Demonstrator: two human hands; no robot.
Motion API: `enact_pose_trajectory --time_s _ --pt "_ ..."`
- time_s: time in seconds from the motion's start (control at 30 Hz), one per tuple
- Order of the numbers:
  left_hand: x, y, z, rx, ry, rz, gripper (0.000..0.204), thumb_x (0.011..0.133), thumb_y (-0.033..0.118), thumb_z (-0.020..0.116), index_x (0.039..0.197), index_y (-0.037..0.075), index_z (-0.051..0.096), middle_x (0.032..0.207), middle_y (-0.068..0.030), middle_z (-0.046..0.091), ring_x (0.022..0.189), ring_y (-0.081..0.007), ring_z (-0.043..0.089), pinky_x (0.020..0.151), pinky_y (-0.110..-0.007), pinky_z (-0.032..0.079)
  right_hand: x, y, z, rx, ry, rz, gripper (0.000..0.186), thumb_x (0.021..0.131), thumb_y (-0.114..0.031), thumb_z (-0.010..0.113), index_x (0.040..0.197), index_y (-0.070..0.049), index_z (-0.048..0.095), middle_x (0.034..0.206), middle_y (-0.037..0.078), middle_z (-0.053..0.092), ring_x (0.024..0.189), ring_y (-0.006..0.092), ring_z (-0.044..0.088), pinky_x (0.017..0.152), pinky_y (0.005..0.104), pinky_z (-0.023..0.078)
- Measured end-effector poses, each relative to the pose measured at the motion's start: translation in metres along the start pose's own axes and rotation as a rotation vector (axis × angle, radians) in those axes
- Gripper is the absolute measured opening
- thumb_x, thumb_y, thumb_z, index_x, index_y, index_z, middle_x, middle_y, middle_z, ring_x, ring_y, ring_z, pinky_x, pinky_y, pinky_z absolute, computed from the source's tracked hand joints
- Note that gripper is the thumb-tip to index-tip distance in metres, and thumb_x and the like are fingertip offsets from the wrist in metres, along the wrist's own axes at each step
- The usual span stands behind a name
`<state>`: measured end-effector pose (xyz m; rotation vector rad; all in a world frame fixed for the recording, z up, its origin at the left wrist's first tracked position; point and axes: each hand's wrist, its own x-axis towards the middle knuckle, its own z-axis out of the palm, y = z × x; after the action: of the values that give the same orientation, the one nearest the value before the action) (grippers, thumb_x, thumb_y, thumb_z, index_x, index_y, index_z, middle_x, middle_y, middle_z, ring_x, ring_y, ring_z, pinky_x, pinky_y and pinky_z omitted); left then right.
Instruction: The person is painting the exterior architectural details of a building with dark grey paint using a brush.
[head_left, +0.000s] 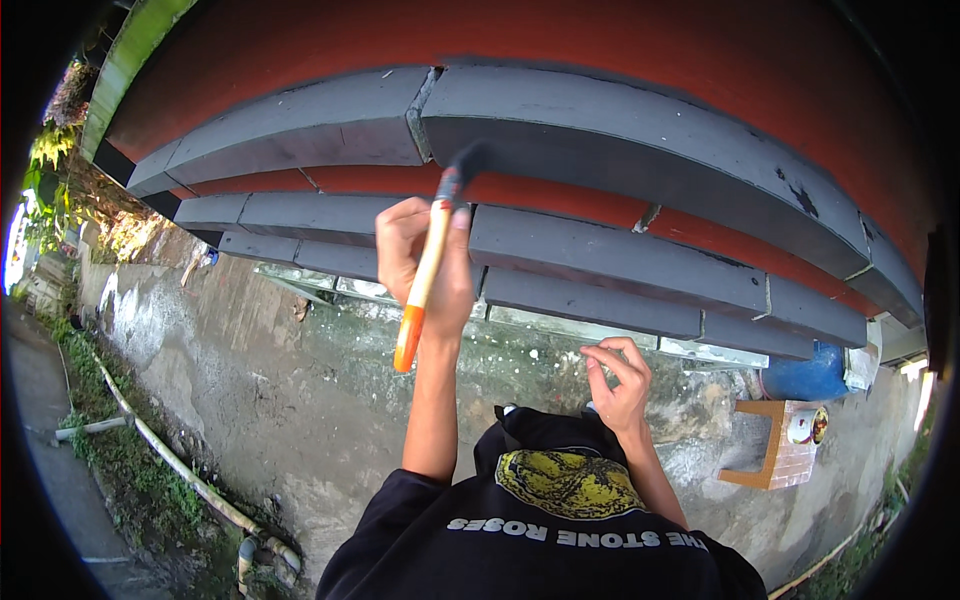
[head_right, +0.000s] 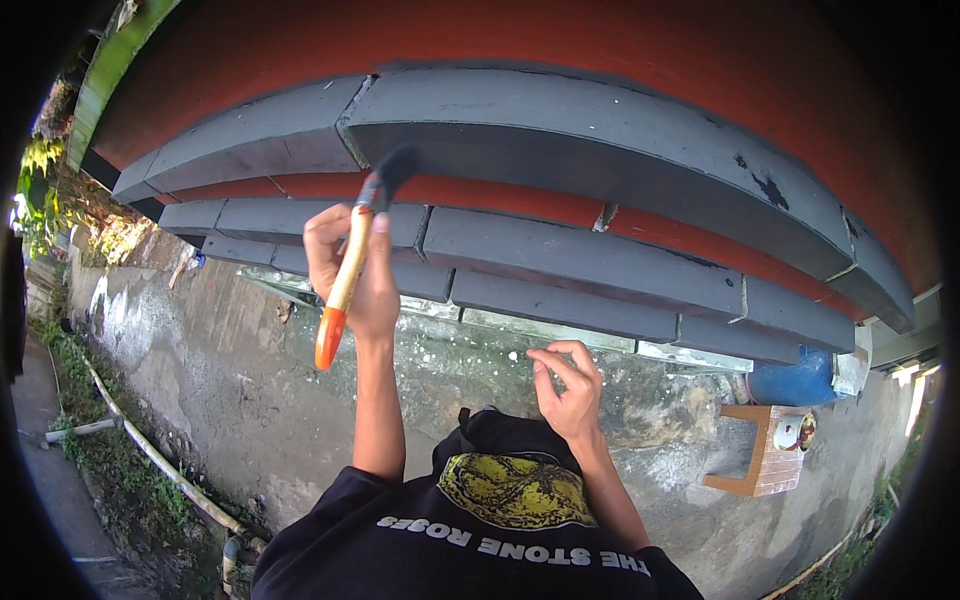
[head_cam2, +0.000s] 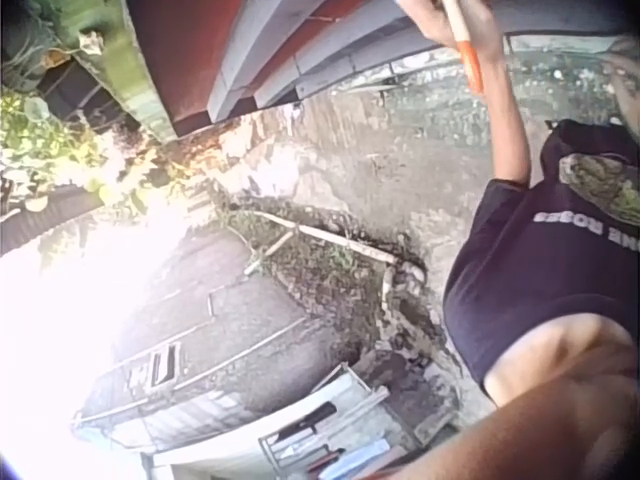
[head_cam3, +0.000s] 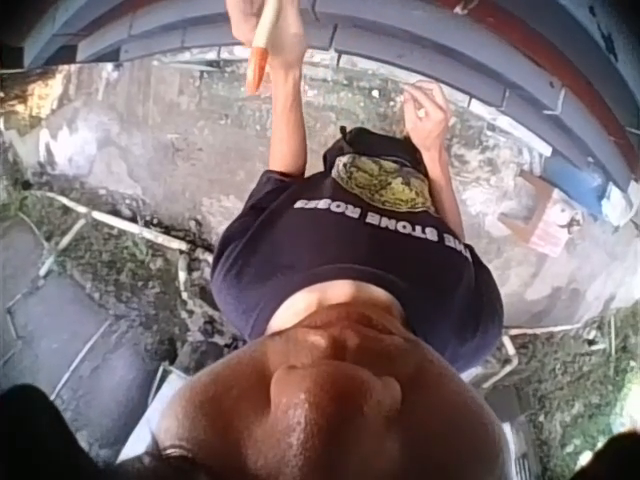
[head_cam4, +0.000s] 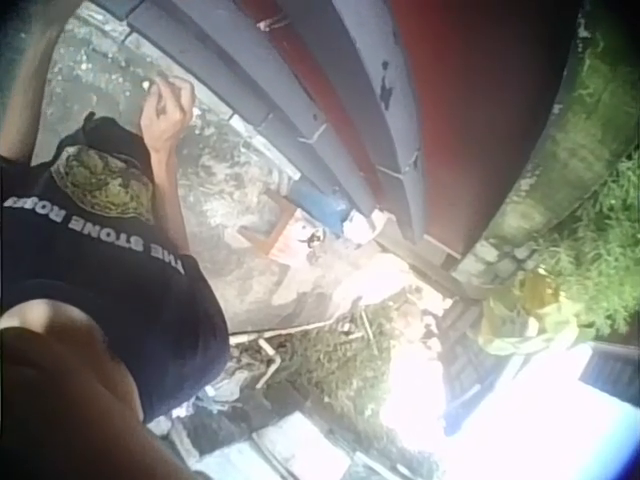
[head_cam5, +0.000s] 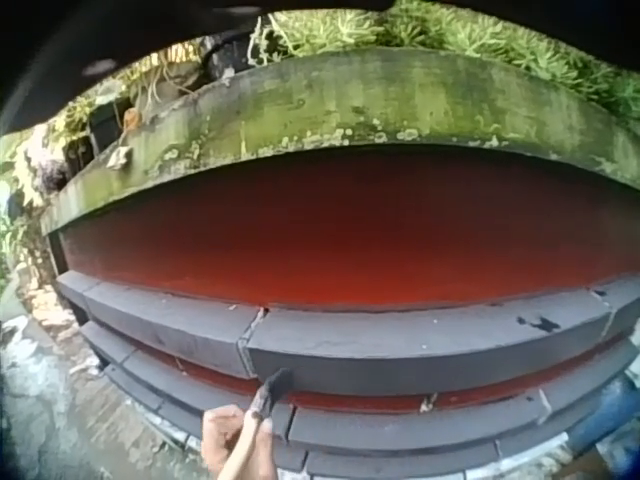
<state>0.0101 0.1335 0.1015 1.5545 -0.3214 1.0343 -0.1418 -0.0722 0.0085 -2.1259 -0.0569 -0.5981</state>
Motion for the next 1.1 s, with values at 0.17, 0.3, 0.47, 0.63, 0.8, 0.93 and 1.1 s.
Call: enact_pose_trajectory --time_s 0.17,0.3,0.47,0.63,0.8,0.93,1.1 --pt "-0.015 -0.016 0.010 0.117 0.304 0.060 0.026 0.088 0.000 0.075 0.099 0.001 0.052 0.106 -0.0096 0.054 0.071 -0.0091 0.054 0.055 -0.021 0.042 -0.001 0.000 0.000 -0.003 0.007 -0.015 0.020 0.081 0.003 0.068 0.097 -0.004 0.077 0.094 0.012 0.065 0.083 0.0272 0.067 0.072 0.0351 0.053" --pt "-0.052 -0.004 0.060 0.126 0.139 0.135 0.023 0.087 0.001 0.076 0.095 0.000 0.055 0.104 -0.0094 0.055 0.070 -0.0103 0.053 0.058 -0.024 0.043 -0.007 -0.004 0.001 0.002 -0.028 0.011 0.020 0.081 0.003 0.068 0.097 -0.003 0.077 0.093 0.013 0.066 0.084 0.0281 0.068 0.074 0.0361 0.053" --pt "-0.098 0.074 0.126 -0.293 -0.196 0.171 0.027 0.075 -0.002 0.082 0.088 0.001 0.059 0.092 -0.0142 0.064 0.076 -0.0257 0.064 0.065 -0.035 0.053 -0.026 0.016 0.001 -0.029 -0.059 0.034 0.020 0.080 0.001 0.068 0.100 0.001 0.075 0.100 0.019 0.070 0.092 0.0339 0.070 0.077 0.0408 0.054" --pt "-0.083 0.060 0.128 -0.318 -0.226 0.165 0.021 0.080 -0.003 0.078 0.089 0.000 0.060 0.093 -0.0119 0.063 0.070 -0.0191 0.061 0.062 -0.030 0.051 -0.035 0.040 -0.007 -0.007 -0.176 0.165 0.025 0.084 -0.005 0.069 0.108 -0.002 0.072 0.098 0.016 0.068 0.088 0.0307 0.069 0.082 0.0394 0.053" --pt "-0.012 -0.004 0.023 -0.013 -0.036 0.093 0.021 0.089 0.004 0.075 0.094 0.000 0.055 0.098 -0.0077 0.059 0.071 -0.0091 0.055 0.057 -0.021 0.046 -0.099 0.140 -0.020 -0.141 -0.466 0.417 0.025 0.087 -0.009 0.067 0.111 -0.009 0.074 0.101 0.013 0.071 0.087 0.0285 0.070 0.081 0.0372 0.055" --pt "0.019 0.009 -0.007 0.089 0.351 -0.028 0.023 0.094 0.008 0.070 0.096 0.003 0.048 0.092 -0.0059 0.057 0.070 -0.0076 0.053 0.056 -0.020 0.045 -0.202 0.275 -0.040 -0.212 -0.332 0.636 0.028 0.083 -0.010 0.067 0.110 -0.008 0.074 0.093 0.015 0.074 0.080 0.0262 0.072 0.076 0.0369 0.057" --pt "0.006 0.015 0.051 0.254 0.276 0.083 0.021 0.090 0.007 0.074 0.093 0.000 0.054 0.094 -0.0090 0.058 0.078 -0.0136 0.057 0.057 -0.026 0.047 -0.344 0.383 -0.084 -0.232 -0.281 0.879 0.025 0.079 -0.010 0.063 0.100 -0.004 0.076 0.089 0.015 0.075 0.081 0.0247 0.074 0.073 0.0362 0.058"
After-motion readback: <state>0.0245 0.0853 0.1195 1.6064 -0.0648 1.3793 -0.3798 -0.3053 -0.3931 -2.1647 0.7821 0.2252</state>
